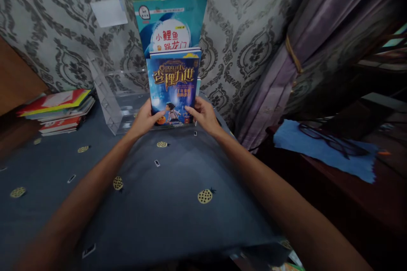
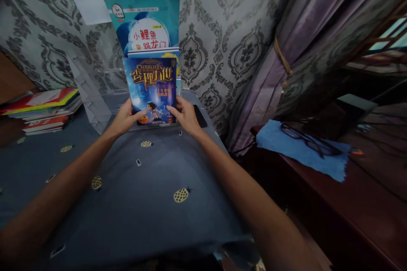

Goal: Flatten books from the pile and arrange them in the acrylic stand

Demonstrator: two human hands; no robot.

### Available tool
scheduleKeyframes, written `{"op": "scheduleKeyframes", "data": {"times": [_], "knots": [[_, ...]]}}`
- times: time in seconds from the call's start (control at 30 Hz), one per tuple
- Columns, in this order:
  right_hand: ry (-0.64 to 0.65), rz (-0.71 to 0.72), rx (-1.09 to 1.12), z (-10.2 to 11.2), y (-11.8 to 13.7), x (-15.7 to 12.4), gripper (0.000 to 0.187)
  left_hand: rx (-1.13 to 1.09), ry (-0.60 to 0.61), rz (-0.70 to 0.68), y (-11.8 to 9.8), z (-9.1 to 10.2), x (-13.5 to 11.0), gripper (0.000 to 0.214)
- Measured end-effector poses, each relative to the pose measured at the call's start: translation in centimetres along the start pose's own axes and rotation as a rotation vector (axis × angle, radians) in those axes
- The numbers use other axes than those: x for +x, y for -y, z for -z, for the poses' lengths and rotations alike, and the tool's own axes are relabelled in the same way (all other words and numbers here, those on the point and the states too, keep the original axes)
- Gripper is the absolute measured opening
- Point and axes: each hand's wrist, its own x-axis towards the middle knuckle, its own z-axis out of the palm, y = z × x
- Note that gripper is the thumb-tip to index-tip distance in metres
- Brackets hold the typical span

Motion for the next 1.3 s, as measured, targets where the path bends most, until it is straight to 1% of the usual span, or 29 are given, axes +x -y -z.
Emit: {"op": "scheduleKeyframes", "data": {"times": [0.07,0.17,0.27,0.47,0.63,0.73,0.93,1.13,1.23,1.3], "knots": [[-0.013,0.052,-0.027,0.3,0.2,1.2,0.036,0.058,-0.028,-0.031,-0.2,0.2,1.0,0.051],[-0.042,0.094,-0.085,0.5,0.5,2.4,0.038,0.170,-0.091,-0.050,-0.8,0.4,1.7,0.043],[-0.063,0.139,-0.114,0.6,0.6,2.8,0.038,0.262,-0.157,-0.064,-1.5,0.2,1.7,0.036],[-0.066,0.171,-0.238,1.3,0.6,2.7,0.036,0.271,-0.220,-0.035,-1.8,-0.7,1.0,0.030],[-0.082,0.252,-0.441,2.6,0.3,2.6,0.040,0.352,-0.216,-0.091,-1.7,-0.8,0.6,0.021],[-0.056,0.261,-0.516,3.0,0.1,2.6,0.044,0.395,-0.203,-0.080,-1.4,-0.7,0.5,0.018],[-0.023,0.196,-0.551,3.2,-0.1,2.6,0.047,0.401,-0.209,-0.062,-0.8,-0.8,0.4,0.023],[-0.043,0.211,-0.582,3.3,-0.5,2.8,0.047,0.405,-0.227,-0.080,-0.4,-1.0,0.4,0.024],[-0.055,0.227,-0.586,3.3,-0.7,2.7,0.048,0.422,-0.210,-0.051,0.0,-1.0,0.3,0.025],[-0.039,0.219,-0.582,3.3,-0.8,2.5,0.048,0.407,-0.188,-0.029,0.4,-1.0,0.3,0.027]]}}
